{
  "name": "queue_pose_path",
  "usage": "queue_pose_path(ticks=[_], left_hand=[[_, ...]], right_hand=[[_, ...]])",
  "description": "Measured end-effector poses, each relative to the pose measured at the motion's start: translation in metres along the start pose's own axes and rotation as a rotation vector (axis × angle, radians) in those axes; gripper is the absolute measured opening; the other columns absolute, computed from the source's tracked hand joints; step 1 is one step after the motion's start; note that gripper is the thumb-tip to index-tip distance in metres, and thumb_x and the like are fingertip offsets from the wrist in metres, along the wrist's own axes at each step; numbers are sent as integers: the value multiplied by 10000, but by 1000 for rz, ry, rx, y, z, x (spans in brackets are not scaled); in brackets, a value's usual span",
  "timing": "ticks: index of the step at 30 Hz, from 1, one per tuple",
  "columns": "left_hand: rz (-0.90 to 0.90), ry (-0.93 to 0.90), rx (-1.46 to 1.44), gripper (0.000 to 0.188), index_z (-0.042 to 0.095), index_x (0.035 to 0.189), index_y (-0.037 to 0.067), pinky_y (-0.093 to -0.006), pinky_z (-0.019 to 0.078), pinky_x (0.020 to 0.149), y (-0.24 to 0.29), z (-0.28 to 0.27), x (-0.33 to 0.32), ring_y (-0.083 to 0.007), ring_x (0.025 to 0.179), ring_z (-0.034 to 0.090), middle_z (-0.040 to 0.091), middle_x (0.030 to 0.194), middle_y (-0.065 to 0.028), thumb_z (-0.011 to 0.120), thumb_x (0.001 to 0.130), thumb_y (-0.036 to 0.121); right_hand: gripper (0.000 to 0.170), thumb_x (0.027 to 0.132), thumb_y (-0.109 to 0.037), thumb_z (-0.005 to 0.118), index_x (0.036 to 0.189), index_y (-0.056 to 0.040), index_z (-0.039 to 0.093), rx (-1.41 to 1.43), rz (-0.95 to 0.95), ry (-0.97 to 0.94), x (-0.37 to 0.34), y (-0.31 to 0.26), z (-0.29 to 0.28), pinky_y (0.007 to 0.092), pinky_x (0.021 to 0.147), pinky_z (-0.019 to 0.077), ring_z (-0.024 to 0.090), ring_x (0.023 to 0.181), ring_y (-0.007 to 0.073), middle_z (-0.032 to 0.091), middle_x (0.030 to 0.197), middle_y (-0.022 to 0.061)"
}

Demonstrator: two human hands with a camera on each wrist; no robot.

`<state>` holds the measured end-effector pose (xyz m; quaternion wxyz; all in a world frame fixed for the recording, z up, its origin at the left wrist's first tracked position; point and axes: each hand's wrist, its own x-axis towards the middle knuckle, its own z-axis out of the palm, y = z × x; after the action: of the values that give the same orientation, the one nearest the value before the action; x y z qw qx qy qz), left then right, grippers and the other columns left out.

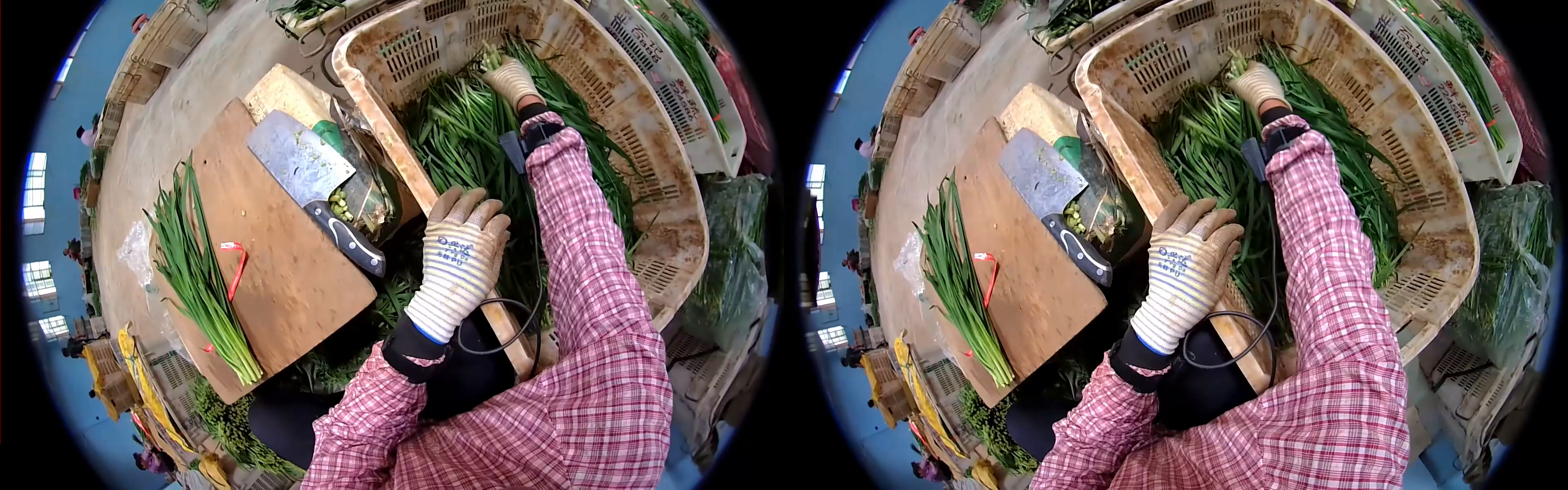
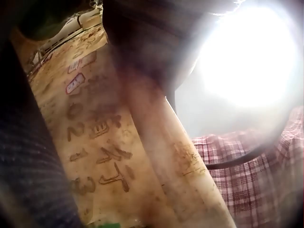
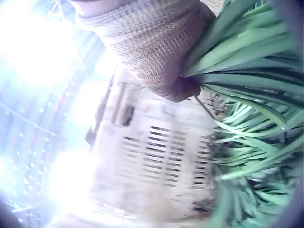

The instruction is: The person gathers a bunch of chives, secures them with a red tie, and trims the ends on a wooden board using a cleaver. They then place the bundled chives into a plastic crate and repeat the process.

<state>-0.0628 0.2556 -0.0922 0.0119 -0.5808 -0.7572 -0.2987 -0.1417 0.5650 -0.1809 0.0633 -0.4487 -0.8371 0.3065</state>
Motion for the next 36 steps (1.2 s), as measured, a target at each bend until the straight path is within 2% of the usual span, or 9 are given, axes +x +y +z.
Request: queue_pose_path(ticks=[6, 10, 14, 18, 21, 25, 30, 34, 36], left_hand=[[-13, 4, -2, 196, 664, 925, 98, -472, 387, 985, 0, 1, 1, -266, 1084, 559, 640, 1051, -49, 684, 730, 104], [-5, 17, -12, 198, 663, 927, 99, -467, 382, 992, -1, 4, -1, -263, 1095, 556, 639, 1057, -46, 684, 730, 105], [0, 23, 23, 206, 657, 934, 107, -454, 380, 995, -1, 6, -1, -260, 1093, 558, 639, 1058, -44, 679, 729, 106], [-14, 9, -19, 203, 659, 932, 105, -465, 386, 988, -1, 2, 0, -257, 1097, 555, 637, 1062, -41, 678, 729, 102], [-9, 21, -1, 209, 660, 930, 103, -469, 386, 991, 0, 3, -1, -260, 1097, 555, 637, 1063, -38, 684, 722, 102], [-11, 16, 9, 200, 649, 927, 99, -473, 387, 987, 0, 2, -1, -266, 1089, 558, 640, 1056, -38, 681, 730, 98], [-6, 28, 21, 187, 644, 918, 101, -471, 394, 973, -2, 3, 1, -270, 1083, 560, 641, 1044, -39, 677, 734, 93], [10, 48, 29, 175, 643, 907, 102, -474, 401, 969, 2, 2, 0, -268, 1081, 560, 638, 1040, -41, 677, 735, 94], [7, 49, 27, 167, 643, 900, 103, -472, 395, 982, -1, 5, 0, -263, 1079, 559, 636, 1042, -39, 678, 737, 99]], right_hand=[[604, 783, -481, 646, 1201, -51, 570, -424, -269, -82, -20, -25, 67, 357, 928, 471, 579, 1130, 296, 591, 1243, 174], [891, 705, -565, 731, 1364, -72, 389, -624, -22, -116, -41, -51, 78, 466, 948, 408, 521, 1191, 315, 574, 1262, 176], [445, 899, -216, 568, 1313, -86, 469, -553, 74, -89, -23, -44, 84, 419, 900, 441, 573, 1147, 286, 633, 1187, 144], [386, 763, -212, 661, 1084, 2, 637, -212, -37, -60, -4, -6, 65, 362, 829, 500, 676, 916, 262, 684, 1029, 164], [362, 675, -101, 744, 1004, 29, 666, 737, -118, -143, -14, 17, 7, 302, 733, 503, 636, 775, 167, 687, 869, 79], [314, 737, -153, 726, 997, 10, 659, 277, -194, -169, 8, 48, -23, 284, 781, 493, 631, 827, 166, 676, 950, 86], [299, 779, -144, 684, 1044, -7, 660, 708, -285, -158, -35, 28, -44, 286, 786, 507, 640, 867, 157, 668, 938, 93], [263, 764, -179, 710, 948, 8, 699, 178, -842, -277, -22, 29, -49, 293, 774, 512, 642, 861, 149, 696, 923, 76], [318, 722, -162, 756, 1007, -39, 686, 452, -300, -365, -43, -9, -63, 303, 837, 486, 628, 856, 181, 690, 906, 64]])
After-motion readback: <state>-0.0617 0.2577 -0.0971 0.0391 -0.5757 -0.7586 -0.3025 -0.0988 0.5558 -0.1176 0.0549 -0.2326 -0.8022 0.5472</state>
